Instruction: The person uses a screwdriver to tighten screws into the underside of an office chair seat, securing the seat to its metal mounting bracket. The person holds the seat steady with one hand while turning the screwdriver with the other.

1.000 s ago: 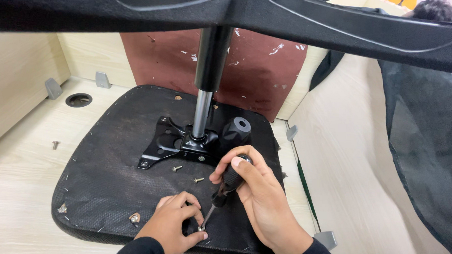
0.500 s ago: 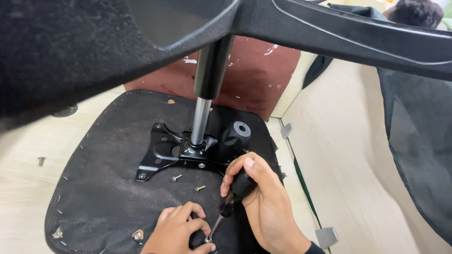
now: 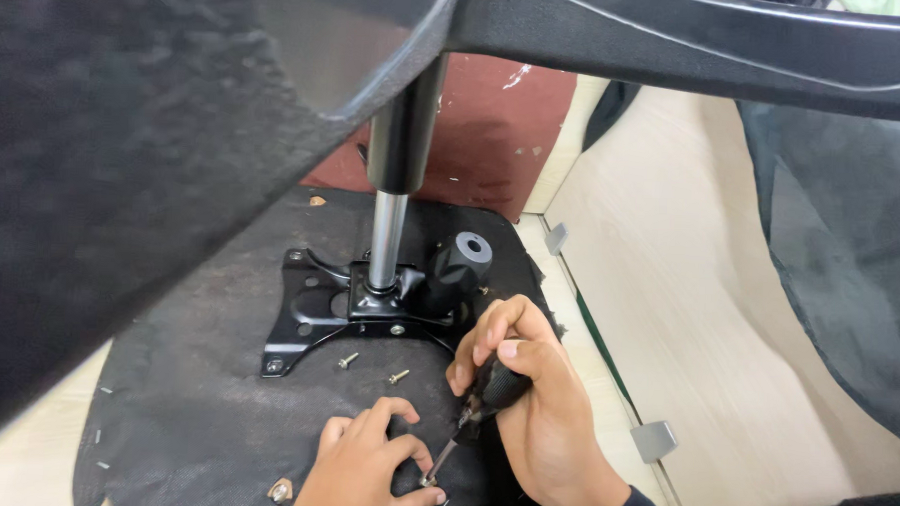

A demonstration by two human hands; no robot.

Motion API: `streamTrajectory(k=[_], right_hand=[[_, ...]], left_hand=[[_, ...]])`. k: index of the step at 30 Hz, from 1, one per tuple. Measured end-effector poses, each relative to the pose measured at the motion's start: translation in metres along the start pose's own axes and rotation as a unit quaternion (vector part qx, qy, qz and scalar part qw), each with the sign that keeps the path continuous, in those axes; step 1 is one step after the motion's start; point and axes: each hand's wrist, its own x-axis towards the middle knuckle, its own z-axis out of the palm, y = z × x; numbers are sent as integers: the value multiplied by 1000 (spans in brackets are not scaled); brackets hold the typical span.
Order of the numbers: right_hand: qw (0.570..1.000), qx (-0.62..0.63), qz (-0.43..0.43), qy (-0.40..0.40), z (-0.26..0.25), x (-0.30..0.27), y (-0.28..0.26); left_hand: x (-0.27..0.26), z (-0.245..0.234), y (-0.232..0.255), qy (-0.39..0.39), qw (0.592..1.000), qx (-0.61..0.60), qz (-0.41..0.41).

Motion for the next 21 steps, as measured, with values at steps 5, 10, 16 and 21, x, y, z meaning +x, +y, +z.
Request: streamTrajectory(k=[5,10,16,21], right_hand=[[1000,6,6,12,-5,2,-1],[1000,1,22,0,-8,3,-5],[997,-8,60,-41,-15,-3,-11],[992,14,102,-77,-20,-9,-19]], left_hand=[[5,5,-5,-39,999,4,-27],[7,3,-11,-58,998,16,-32],[5,3,-8,-79,995,29,-51],[3,-1,2,-41,998,29,-46]])
